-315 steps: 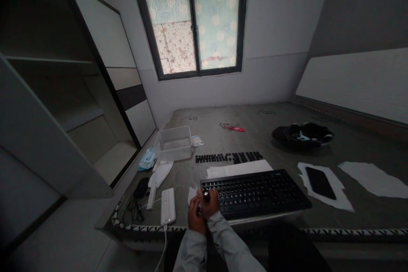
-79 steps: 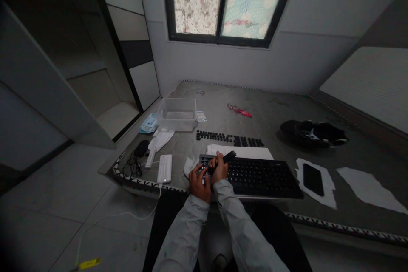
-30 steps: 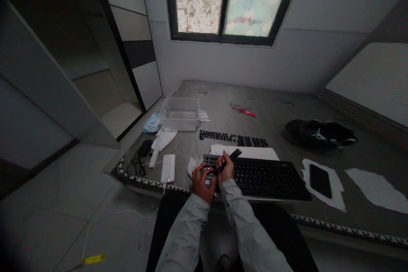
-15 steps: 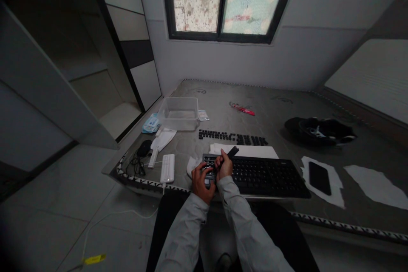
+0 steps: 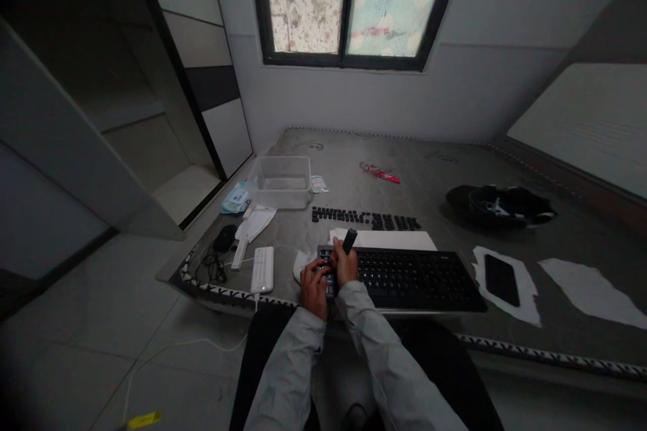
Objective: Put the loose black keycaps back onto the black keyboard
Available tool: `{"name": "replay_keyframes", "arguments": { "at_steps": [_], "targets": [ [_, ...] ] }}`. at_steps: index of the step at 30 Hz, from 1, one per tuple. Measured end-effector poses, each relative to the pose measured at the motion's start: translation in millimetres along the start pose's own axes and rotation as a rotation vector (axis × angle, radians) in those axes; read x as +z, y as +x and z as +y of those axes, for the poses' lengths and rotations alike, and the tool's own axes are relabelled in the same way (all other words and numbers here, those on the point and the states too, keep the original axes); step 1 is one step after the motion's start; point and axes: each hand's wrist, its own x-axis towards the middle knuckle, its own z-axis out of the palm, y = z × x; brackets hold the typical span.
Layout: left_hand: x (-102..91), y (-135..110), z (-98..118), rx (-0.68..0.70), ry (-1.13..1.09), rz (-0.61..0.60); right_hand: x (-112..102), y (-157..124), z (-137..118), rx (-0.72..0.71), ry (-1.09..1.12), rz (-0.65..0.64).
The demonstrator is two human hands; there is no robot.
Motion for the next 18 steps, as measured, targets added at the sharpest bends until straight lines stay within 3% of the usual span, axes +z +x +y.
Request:
{"name": "replay_keyframes", "arguments": {
  "at_steps": [4, 14, 18],
  "targets": [
    [1.1, 3.9, 0.2, -0.033, -0.010, 0.004, -3.4, -11.9, 7.1, -0.140, -0.175, 0.101],
    [0.2, 11.8, -3.9, -0.028, -0.012, -0.018, -2.6, -13.3, 2.6, -0.189, -0.217, -0.136],
    [2.7, 10.2, -5.5, -0.018, -0.007, -0.002, -3.1, -19.4, 5.9, -0.169, -0.127, -0.084]
  ]
}}
